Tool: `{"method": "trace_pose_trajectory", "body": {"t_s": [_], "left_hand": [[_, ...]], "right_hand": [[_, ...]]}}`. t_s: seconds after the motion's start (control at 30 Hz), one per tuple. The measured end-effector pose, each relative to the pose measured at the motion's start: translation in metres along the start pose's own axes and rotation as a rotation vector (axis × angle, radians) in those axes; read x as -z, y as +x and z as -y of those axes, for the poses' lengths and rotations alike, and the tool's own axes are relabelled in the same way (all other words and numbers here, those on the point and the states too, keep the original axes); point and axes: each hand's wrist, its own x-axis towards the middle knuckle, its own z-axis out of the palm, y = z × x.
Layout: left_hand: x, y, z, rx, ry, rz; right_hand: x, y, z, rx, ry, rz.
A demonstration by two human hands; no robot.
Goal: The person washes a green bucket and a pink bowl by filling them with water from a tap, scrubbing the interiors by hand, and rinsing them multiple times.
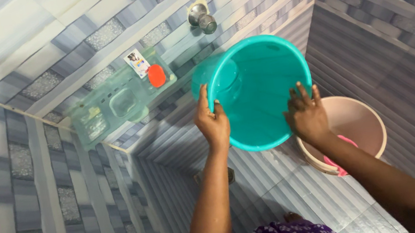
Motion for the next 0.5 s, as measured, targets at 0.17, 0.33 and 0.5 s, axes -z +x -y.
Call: {"method": "trace_pose_trajectory", "body": {"t_s": [0.17, 0.33, 0.5], "left_hand": [[-0.006, -0.004, -0.005, -0.031, -0.019, 0.038], [-0.02, -0.01, -0.019, -0.062, -0.049, 0.055], [-0.011, -0.014, -0.038, -0.122, -0.01, 0.055]], "right_hand": [[-0.02, -0.021, 0.046, 0.062, 0.204, 0.406], [-0.034, 0.01, 0.099, -0.201, 1.093, 0.488], [-0.062, 0.031, 0.09, -0.103, 1.076, 0.709]]}}
